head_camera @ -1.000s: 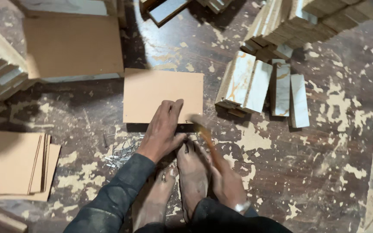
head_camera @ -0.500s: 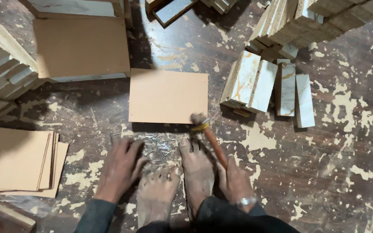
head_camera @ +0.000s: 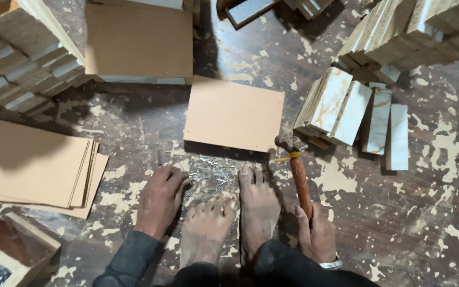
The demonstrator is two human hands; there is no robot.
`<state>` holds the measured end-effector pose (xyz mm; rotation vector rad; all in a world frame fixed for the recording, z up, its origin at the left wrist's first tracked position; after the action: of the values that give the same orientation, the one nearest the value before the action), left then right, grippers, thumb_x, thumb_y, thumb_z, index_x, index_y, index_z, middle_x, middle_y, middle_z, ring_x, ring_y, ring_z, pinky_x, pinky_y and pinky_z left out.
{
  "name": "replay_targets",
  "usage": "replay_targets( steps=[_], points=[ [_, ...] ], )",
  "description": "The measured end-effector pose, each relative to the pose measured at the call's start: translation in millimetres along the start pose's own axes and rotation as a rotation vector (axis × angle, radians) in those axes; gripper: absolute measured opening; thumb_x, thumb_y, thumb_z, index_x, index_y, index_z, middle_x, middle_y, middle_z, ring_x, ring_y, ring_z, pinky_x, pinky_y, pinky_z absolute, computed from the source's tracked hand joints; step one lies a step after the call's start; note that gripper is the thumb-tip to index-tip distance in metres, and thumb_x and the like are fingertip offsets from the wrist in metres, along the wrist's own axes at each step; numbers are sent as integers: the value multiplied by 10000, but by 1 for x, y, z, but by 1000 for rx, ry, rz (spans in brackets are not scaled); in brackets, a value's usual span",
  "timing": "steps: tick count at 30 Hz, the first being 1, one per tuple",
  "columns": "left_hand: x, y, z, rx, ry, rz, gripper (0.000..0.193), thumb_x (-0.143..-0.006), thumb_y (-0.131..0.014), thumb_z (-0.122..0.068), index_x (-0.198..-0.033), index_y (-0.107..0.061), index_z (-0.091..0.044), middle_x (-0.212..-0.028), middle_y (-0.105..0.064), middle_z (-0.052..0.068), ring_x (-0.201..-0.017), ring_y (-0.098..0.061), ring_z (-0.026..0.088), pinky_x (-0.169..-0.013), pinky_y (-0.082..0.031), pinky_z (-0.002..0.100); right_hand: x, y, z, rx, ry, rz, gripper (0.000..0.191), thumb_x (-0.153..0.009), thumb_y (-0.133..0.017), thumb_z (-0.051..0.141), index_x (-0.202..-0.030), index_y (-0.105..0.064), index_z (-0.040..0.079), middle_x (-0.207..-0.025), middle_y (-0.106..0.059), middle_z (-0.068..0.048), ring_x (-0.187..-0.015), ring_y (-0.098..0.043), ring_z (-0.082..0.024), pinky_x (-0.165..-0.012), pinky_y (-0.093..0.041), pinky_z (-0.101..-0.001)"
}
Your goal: The person hammers nails into small rectangular wooden boards on a work table, picking nails one at a time from a pile and driving them along the board edges. They reposition and turn the boards between nails and set finished boards onto a stack beside the work area.
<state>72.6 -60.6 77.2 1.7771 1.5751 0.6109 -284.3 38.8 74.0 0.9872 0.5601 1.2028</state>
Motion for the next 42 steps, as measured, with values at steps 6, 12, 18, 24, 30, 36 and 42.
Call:
replay_targets(
  steps=[6, 12, 18, 24, 30, 36, 42],
  points=[
    [-2, -1, 18, 179, 229, 40, 110, -929, -704, -111, -946, -665, -9, -873, -710, 153, -767, -696, 334, -692, -532, 434, 2, -7, 4, -46, 111, 3, 222, -967, -618, 268, -1071, -605, 72, -689, -640, -205, -632, -665, -426, -554, -476, -509],
    [3, 2, 35, 323, 382, -25, 133, -883, -716, -120, -811, -653, -27, -897, -739, 100, -721, -727, 210, -647, -589, 340, 3, -14, 4, -36, 126, 32, 221, -952, -639, 250, -1084, -612, 74, -649, -629, -192, -606, -664, -402, -559, -477, -498],
    [1, 17, 32, 511, 214, -224, 124, -852, -675, -16, -731, -650, -6, -961, -771, 111, -867, -729, 155, -797, -571, 285, 3, -12, 9, -65, 142, 24, 223, -953, -640, 236, -1092, -618, 63, -673, -637, -186, -601, -666, -386, -550, -486, -479],
    [1, -7, 48, 430, 323, -76, 194, -853, -637, -50, -670, -672, 3, -934, -784, 97, -749, -709, 129, -674, -562, 284, 2, -12, 13, -68, 116, 41, 241, -945, -650, 222, -1119, -627, 56, -631, -617, -164, -550, -656, -349, -529, -480, -463],
    [15, -50, 66, 614, 682, 205, 153, -882, -663, -134, -762, -736, -75, -856, -795, 136, -702, -700, 162, -680, -549, 269, 1, -13, 23, -69, 161, 56, 279, -925, -668, 210, -1157, -652, 55, -643, -625, -154, -556, -653, -327, -547, -486, -453],
    [-6, -1, 41, 424, 253, -122, 201, -751, -662, -50, -559, -610, -18, -961, -749, 106, -855, -716, 182, -716, -557, 304, 4, -13, 32, -119, 230, 50, 259, -922, -668, 199, -1136, -646, 54, -721, -663, -164, -623, -677, -333, -563, -496, -442],
    [2, -25, 50, 472, 324, 61, 199, -819, -622, -41, -623, -608, -7, -776, -760, 71, -733, -709, 138, -661, -547, 262, 4, -18, 27, -136, 125, 84, 260, -911, -679, 213, -1125, -659, 67, -685, -675, -170, -579, -703, -341, -532, -508, -430]
  ],
)
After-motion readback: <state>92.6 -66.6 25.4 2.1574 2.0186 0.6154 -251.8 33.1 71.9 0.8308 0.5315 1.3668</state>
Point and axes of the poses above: each hand's wrist, its own x-axis away from the middle knuckle, its own y-axis out of the back of the hand, z = x × y, the point moved 10 cm from there along -x, towards the middle knuckle
